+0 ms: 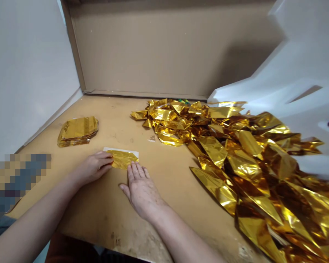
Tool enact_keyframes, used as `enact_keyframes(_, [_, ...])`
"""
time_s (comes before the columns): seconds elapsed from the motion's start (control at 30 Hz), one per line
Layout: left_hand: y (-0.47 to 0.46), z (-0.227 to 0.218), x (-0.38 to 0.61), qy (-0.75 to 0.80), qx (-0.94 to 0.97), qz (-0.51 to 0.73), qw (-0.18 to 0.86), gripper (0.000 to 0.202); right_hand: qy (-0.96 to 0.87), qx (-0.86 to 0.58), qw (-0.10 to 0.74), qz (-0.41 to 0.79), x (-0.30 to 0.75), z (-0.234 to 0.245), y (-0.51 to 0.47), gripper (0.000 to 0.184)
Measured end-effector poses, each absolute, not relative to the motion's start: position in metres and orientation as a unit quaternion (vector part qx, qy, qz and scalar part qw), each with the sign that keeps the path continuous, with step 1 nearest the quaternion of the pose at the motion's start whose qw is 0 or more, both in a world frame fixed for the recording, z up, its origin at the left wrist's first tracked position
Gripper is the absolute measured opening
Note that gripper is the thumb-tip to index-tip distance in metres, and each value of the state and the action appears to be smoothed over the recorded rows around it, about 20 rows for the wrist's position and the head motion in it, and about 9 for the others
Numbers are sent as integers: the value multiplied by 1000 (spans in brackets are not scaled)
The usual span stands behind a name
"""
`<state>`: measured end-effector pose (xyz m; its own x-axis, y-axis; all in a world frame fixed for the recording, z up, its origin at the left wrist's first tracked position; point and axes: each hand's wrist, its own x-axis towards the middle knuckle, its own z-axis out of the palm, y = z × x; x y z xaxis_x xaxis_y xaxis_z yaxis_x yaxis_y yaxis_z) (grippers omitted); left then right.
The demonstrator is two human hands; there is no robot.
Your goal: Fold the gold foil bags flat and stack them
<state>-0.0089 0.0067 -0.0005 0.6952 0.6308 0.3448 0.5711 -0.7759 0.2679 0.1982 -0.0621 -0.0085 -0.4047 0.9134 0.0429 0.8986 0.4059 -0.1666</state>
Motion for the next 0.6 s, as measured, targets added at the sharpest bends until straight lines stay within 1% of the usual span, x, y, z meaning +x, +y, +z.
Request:
enact_keyframes(0.13, [2,1,-3,324,922,205,60,20,-843,-532,69,31,199,-12,-61,60])
enact_keyframes(0.3, [-3,-1,5,310,930,190,64,25,-850,-523,65,-14,200,-10,-62,55])
enact_keyframes(0.5, [-5,-2,11,295,938,173,59,26,-842,-524,78,-99,195,2,-66,41])
enact_keyframes(0.6, [-5,0,13,287,944,158,50,25,-841,-519,98,-120,193,6,-65,37])
